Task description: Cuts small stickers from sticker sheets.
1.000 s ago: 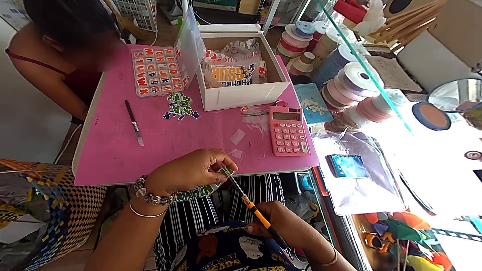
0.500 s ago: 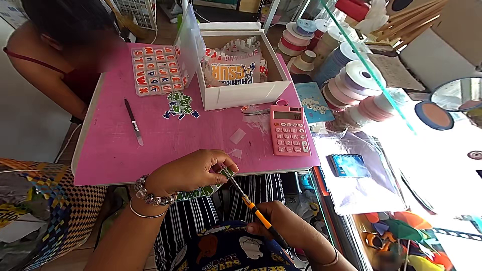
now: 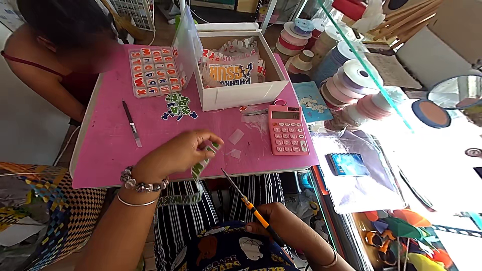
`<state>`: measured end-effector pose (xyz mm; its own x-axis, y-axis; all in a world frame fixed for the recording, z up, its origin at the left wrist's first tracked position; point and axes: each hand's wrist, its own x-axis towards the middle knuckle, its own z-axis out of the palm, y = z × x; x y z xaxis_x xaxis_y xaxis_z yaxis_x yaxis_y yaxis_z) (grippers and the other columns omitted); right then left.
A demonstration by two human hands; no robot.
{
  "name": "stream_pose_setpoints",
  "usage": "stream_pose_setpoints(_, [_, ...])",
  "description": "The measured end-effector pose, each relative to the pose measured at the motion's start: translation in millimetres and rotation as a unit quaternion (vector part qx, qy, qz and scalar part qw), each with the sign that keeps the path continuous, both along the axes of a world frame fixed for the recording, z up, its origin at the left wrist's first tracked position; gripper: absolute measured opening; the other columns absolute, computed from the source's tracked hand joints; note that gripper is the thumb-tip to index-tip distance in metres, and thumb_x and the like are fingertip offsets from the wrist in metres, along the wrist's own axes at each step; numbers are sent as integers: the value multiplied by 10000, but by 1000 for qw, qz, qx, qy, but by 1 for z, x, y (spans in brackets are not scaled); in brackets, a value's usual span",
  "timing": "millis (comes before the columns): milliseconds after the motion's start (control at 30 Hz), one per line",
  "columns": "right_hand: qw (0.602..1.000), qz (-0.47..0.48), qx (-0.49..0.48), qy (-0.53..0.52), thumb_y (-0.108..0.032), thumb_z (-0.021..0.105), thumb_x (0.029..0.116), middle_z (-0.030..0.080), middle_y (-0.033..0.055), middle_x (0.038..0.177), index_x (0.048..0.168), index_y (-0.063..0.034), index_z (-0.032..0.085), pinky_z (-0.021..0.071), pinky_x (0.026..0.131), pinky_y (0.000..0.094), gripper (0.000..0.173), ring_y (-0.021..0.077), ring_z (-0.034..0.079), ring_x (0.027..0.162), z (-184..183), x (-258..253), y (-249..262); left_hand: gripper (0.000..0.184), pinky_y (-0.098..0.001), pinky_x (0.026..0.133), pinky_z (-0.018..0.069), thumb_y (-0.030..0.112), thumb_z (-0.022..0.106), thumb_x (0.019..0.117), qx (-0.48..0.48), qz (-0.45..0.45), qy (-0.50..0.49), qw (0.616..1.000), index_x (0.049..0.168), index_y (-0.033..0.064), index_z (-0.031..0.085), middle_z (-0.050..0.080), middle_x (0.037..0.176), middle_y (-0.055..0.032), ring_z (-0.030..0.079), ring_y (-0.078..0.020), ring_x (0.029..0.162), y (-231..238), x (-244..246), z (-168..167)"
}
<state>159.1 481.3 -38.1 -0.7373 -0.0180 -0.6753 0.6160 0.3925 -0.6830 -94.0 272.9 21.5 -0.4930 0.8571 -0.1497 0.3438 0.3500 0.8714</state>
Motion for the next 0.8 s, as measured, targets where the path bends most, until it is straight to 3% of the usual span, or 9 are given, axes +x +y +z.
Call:
stream_pose_setpoints(67, [1000, 2, 5, -5, -574, 773, 850, 537, -64, 579, 742, -127, 621, 437, 501, 237, 484, 34, 513, 498, 0, 0, -1, 297, -383, 672, 561, -12, 672, 950, -23, 83, 109, 990, 1232, 80, 670, 660, 1123, -107, 639, -196, 772, 3, -13, 4])
stream_pose_setpoints(200, [1000, 4, 13, -10, -563, 778, 850, 535, -59, 581, 753, -120, 621, 440, 505, 237, 479, 37, 515, 499, 3, 0, -3, 320, -554, 912, 508, -9, 644, 972, -124, 149, 212, 958, 1292, -6, 639, 597, 1282, -234, 630, -374, 1023, 14, -50, 12])
stream_pose_setpoints(333, [1000, 12, 18, -10, -570, 763, 862, 531, -56, 592, 769, -113, 622, 434, 523, 244, 488, 41, 513, 516, 7, 1, -1, 326, -590, 982, 472, -8, 648, 971, -156, 155, 232, 948, 1296, -16, 631, 609, 1271, -260, 616, -421, 1120, 15, -65, 5])
stream_pose_setpoints(533, [1000, -4, 10, -2, -570, 776, 849, 542, -61, 581, 753, -124, 628, 443, 501, 228, 479, 33, 521, 500, 3, 4, 2, 340, -629, 898, 484, 8, 638, 982, -169, 191, 213, 943, 1322, 11, 621, 655, 1132, -280, 643, -445, 999, 8, -63, 3])
stream_pose_setpoints(667, [1000, -2, 6, -5, -562, 773, 855, 538, -58, 586, 753, -123, 616, 438, 501, 228, 477, 32, 518, 504, 4, 2, 1, 446, -654, 949, 469, 14, 637, 986, -181, 195, 211, 940, 1424, 34, 555, 647, 1214, -289, 638, -477, 1087, 5, -63, 2])
stream_pose_setpoints(800, [1000, -7, 7, -6, -571, 778, 846, 544, -63, 579, 750, -130, 622, 440, 496, 221, 478, 29, 522, 498, 4, 2, 1, 450, -657, 939, 474, 12, 635, 986, -181, 199, 237, 934, 1427, 16, 542, 645, 1200, -299, 640, -486, 1070, 2, -62, 3])
